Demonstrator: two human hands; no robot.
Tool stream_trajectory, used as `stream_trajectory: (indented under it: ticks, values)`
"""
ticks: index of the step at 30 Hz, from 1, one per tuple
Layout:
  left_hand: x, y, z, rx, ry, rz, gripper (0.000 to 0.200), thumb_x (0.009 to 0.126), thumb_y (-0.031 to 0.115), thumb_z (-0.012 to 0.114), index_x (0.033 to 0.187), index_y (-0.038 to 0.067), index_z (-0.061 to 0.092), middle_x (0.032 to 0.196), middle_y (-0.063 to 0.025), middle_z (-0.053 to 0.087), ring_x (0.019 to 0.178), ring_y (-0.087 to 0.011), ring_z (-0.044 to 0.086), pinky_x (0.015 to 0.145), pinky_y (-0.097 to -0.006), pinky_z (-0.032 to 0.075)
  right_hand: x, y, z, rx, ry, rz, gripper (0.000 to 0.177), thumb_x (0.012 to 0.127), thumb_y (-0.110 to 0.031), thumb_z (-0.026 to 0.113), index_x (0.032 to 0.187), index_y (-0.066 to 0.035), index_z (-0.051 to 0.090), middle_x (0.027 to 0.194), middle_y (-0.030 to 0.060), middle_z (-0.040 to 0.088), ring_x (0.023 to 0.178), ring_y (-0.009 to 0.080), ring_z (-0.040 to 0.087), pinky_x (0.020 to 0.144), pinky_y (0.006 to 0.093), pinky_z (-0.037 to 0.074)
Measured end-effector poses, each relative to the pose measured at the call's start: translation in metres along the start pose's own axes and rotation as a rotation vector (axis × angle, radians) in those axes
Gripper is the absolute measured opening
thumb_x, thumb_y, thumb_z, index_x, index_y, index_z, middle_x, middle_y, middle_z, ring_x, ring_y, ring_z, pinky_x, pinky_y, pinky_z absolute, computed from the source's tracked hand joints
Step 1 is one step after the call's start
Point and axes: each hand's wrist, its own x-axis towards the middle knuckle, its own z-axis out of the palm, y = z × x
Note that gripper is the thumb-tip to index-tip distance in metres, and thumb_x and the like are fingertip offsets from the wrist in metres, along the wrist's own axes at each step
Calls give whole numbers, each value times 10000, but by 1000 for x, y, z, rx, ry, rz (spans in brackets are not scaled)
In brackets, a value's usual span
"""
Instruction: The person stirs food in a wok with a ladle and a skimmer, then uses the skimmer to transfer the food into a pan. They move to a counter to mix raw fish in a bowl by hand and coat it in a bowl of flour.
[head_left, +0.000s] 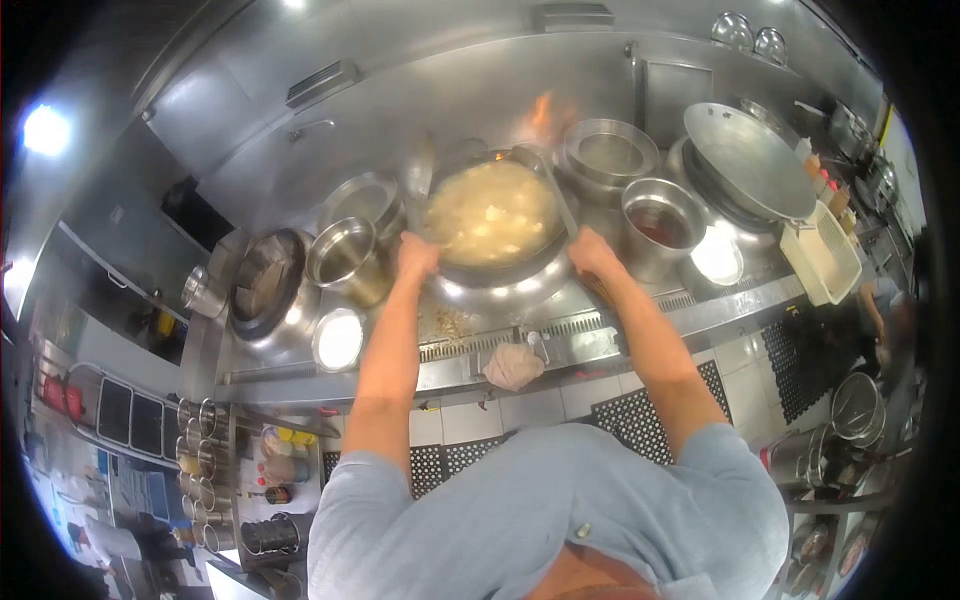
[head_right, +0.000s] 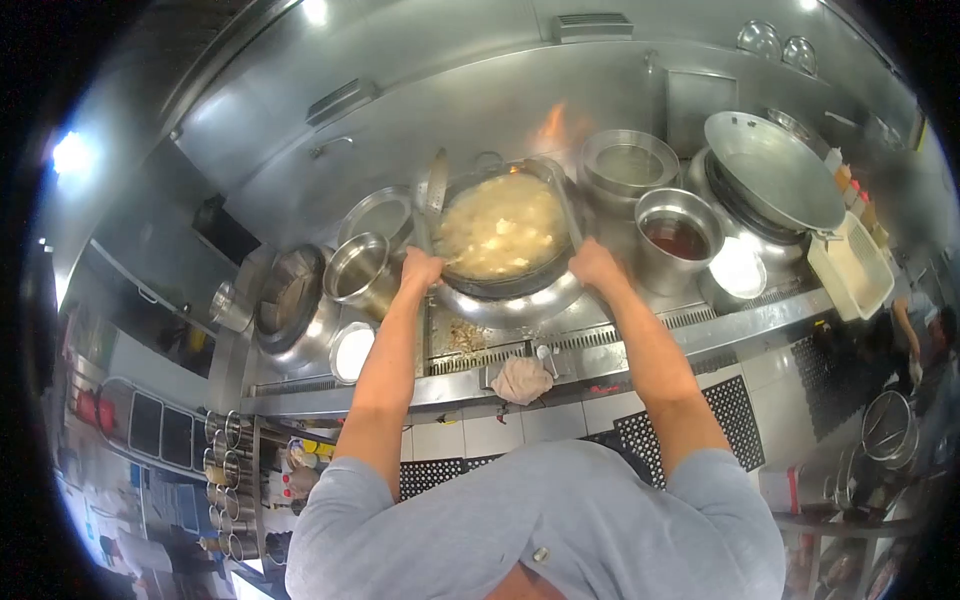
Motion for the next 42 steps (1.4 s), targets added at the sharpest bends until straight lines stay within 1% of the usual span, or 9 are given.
stream_trajectory:
  ticks: [3, 6, 7, 14, 23, 29, 35, 39, 42]
  values:
    - [5, -12, 11, -211, -132, -74, 386, 762, 116, 595, 1036, -135, 490, 786, -232, 630, 633, -317, 641, 647, -430, 516, -9, -14, 5, 96, -140, 59, 211, 762, -121, 548, 818, 74, 608, 693, 200, 650, 607, 313, 648, 561, 399, 501]
    - [-4, -15, 9, -665, -444, -201, 112, 777, 51, 567, 795, -58, 552, 611, -141, 572, 470, -249, 564, 490, -420, 488, 3, 4, 39, 677, -290, 35, 135, 772, -77, 557, 658, -5, 570, 562, 86, 559, 449, 212, 534, 417, 350, 411]
    - [-4, -22, 17, -794, -489, -240, 88, 779, 39, 562, 733, -33, 543, 592, -123, 552, 452, -233, 543, 463, -402, 477, -2, 2, 42, 924, -397, 144, 157, 798, -49, 552, 652, -70, 500, 528, 4, 458, 406, 114, 425, 355, 295, 313]
    - [-35, -23, 17, -1159, -574, -386, 114, 769, 0, 554, 663, 7, 512, 561, -102, 508, 413, -190, 496, 414, -358, 459, -3, -6, 53, 1229, -575, 277, 173, 853, -47, 551, 714, -92, 457, 575, -26, 433, 443, 76, 431, 382, 238, 315]
    - [-95, -22, -16, -840, -464, -61, 217, 737, 6, 567, 914, -41, 451, 655, -107, 506, 439, -178, 499, 392, -340, 445, -46, 1, -5, 1210, -644, 169, 112, 821, -55, 560, 768, -76, 463, 584, -29, 426, 423, 75, 409, 358, 237, 301]
    - [-128, -10, -28, -775, -330, -86, 392, 717, -2, 545, 1070, -94, 403, 821, -178, 550, 540, -215, 560, 439, -327, 450, -85, 1, -34, 946, -546, 48, 93, 776, -55, 540, 843, -54, 476, 585, -5, 435, 421, 91, 416, 358, 256, 309]
    - [-144, 0, -36, -794, -313, -27, 368, 722, 6, 544, 1050, -88, 405, 811, -165, 523, 535, -204, 541, 442, -327, 456, -120, -6, -49, 511, -373, -28, 348, 751, -91, 536, 1073, 36, 497, 609, 21, 485, 441, 109, 452, 383, 263, 336]
    - [-153, 9, -42, -706, -283, 21, 363, 728, 23, 548, 1041, -91, 405, 802, -163, 524, 534, -201, 545, 437, -323, 447, -131, 2, -40, 441, -367, -105, 388, 754, -122, 538, 1093, 63, 495, 616, 48, 502, 472, 119, 475, 453, 285, 390]
    - [-159, 12, -45, -668, -294, 24, 364, 735, 36, 550, 1043, -94, 406, 789, -160, 533, 524, -200, 546, 436, -322, 445, -139, 4, -42, 355, -358, -103, 330, 752, -116, 541, 1020, 68, 488, 715, 160, 572, 567, 251, 588, 523, 374, 456]
